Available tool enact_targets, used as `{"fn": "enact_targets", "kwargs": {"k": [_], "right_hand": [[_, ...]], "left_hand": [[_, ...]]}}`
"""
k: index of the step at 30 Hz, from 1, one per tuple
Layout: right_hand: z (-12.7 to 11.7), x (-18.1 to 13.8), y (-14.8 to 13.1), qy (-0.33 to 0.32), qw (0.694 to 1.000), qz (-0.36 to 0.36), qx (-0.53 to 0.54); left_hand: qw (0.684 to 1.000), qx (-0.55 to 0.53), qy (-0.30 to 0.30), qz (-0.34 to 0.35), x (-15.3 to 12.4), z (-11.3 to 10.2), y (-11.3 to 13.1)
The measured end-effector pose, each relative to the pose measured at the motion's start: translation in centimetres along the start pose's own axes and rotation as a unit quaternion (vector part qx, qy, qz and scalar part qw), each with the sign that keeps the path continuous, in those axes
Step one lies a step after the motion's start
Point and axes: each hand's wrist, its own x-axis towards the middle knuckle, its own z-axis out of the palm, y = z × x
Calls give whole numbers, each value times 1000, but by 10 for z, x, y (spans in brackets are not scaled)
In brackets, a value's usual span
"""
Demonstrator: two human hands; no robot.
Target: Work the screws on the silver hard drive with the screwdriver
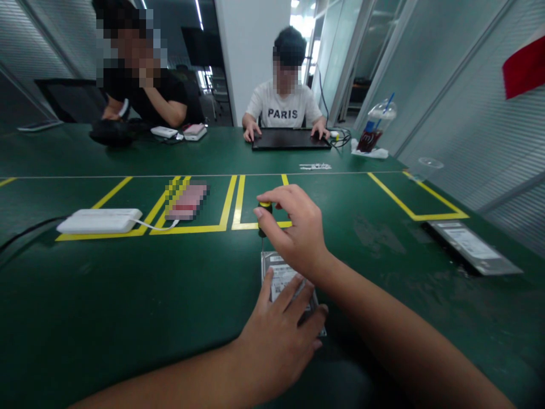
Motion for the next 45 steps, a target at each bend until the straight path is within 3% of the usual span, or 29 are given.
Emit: {"fn": "enact_targets", "kwargs": {"k": [15,21,24,28,32,37,41,45], "right_hand": [[1,0,1,-1,1000,6,4],[1,-1,3,5,998,41,40],[5,-3,11,-22,994,78,76],[14,-10,27,-111,978,129,119],[17,-14,39,-206,955,129,170],[14,-11,42,-275,927,152,203],[9,-4,39,-276,913,187,237],[0,5,31,-214,910,211,285]], "left_hand": [[1000,3,7,0,0,2,0],[1000,4,1,-3,-1,3,0],[1000,2,3,-3,-1,2,0],[1000,-2,3,-5,-2,2,0],[1000,-1,9,-8,-2,4,1],[1000,-6,6,-6,-2,5,0],[1000,-4,-2,-4,-3,5,-1],[1000,-4,-17,-2,-2,2,0]]}}
